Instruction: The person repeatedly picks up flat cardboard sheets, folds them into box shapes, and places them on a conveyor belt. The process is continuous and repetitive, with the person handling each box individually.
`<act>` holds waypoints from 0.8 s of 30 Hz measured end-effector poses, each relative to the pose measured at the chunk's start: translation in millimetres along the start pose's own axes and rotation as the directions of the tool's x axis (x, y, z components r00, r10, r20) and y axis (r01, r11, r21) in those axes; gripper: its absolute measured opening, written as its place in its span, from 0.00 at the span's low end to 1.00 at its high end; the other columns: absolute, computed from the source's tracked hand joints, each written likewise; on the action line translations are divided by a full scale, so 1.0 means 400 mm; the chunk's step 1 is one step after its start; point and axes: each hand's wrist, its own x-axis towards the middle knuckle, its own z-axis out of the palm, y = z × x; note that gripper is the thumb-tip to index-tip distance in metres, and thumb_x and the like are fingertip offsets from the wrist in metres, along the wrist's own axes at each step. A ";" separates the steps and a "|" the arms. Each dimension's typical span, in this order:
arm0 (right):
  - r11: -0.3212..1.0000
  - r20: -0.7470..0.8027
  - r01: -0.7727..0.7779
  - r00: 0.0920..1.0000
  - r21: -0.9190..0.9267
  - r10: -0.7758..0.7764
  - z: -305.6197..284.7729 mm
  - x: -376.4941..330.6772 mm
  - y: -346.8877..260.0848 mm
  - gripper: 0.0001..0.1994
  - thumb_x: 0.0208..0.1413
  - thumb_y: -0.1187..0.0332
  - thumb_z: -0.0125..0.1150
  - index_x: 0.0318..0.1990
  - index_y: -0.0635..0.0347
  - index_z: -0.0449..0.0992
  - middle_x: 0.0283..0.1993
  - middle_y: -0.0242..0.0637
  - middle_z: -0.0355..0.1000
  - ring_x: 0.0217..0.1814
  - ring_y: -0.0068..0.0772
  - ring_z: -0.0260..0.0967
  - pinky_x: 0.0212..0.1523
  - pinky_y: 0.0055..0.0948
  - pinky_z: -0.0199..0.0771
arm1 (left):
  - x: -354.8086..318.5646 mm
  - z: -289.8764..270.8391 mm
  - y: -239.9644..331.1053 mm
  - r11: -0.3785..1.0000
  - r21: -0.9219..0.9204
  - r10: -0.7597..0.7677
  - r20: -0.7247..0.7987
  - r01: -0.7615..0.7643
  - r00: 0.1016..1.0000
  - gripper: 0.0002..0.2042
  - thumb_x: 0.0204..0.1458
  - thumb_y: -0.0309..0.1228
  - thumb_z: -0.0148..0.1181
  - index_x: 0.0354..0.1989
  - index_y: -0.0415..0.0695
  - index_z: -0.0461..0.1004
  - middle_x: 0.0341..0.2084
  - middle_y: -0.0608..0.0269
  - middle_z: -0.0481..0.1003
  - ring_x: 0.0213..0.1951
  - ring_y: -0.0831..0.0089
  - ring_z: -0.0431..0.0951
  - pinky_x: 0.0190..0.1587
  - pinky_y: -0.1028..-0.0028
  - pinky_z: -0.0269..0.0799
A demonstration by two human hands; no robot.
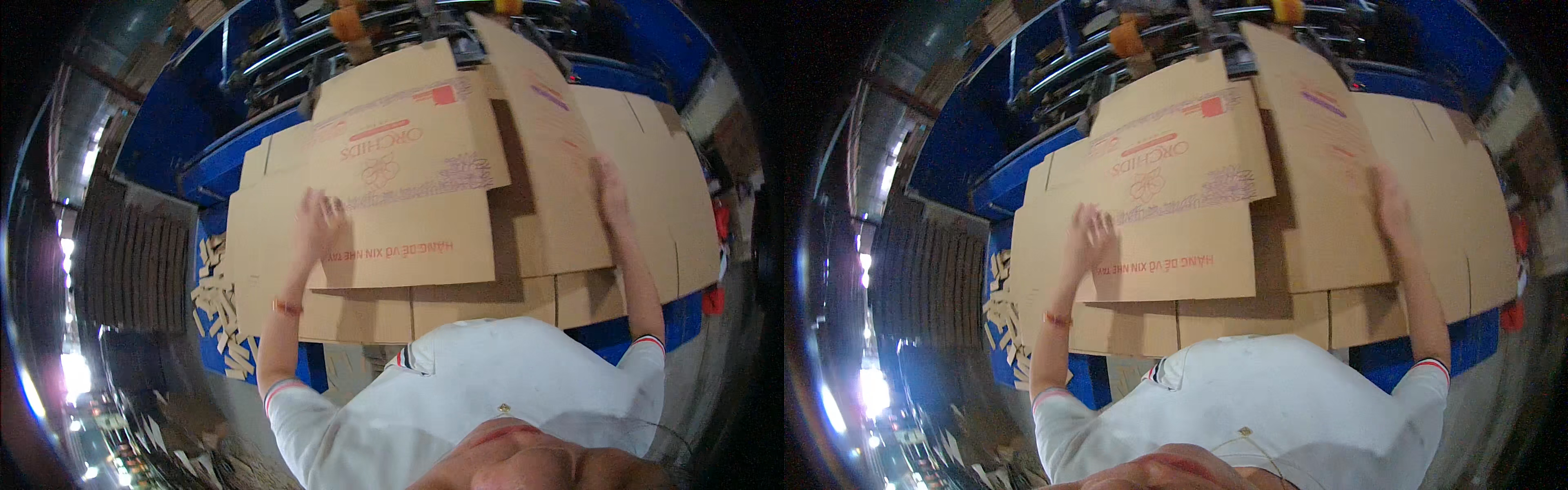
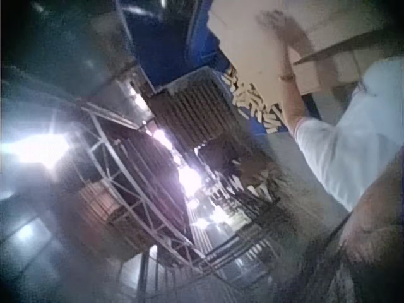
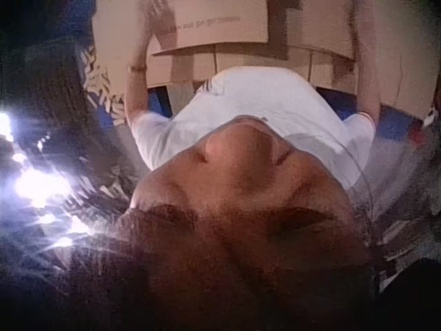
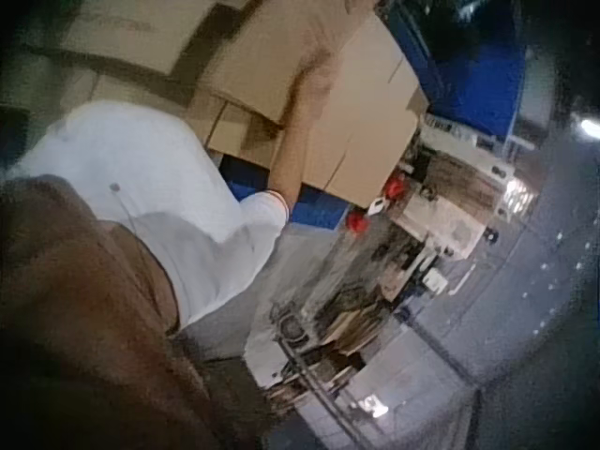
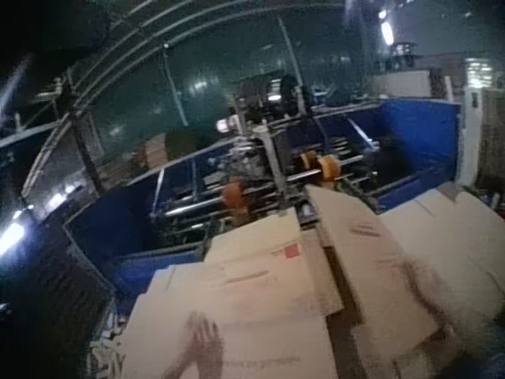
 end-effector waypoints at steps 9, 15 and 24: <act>0.614 0.371 -0.583 0.813 0.532 0.449 -0.041 0.469 0.337 0.34 0.61 0.40 0.37 0.55 0.66 0.68 0.46 0.46 0.73 0.40 0.34 0.72 0.42 0.29 0.73 | 0.349 0.083 -0.260 0.380 -0.579 -0.484 0.540 0.722 0.688 0.39 0.56 0.63 0.38 0.50 0.31 0.68 0.43 0.53 0.73 0.42 0.65 0.72 0.49 0.70 0.68; 0.687 0.263 -0.540 0.840 0.487 0.474 0.021 0.470 0.275 0.38 0.59 0.38 0.41 0.57 0.70 0.66 0.54 0.47 0.68 0.53 0.38 0.67 0.53 0.33 0.65 | 0.330 0.134 -0.226 0.418 -0.452 -0.632 0.478 0.788 0.610 0.39 0.59 0.59 0.33 0.55 0.27 0.64 0.55 0.41 0.66 0.60 0.54 0.64 0.60 0.65 0.59; 0.749 0.080 -0.427 0.888 0.507 0.452 0.094 0.440 0.160 0.38 0.59 0.38 0.40 0.53 0.72 0.71 0.54 0.52 0.69 0.56 0.41 0.65 0.57 0.33 0.61 | 0.311 0.150 -0.258 0.743 -0.041 -0.649 0.197 0.668 0.734 0.41 0.59 0.58 0.28 0.42 0.23 0.72 0.39 0.27 0.72 0.47 0.39 0.72 0.50 0.54 0.67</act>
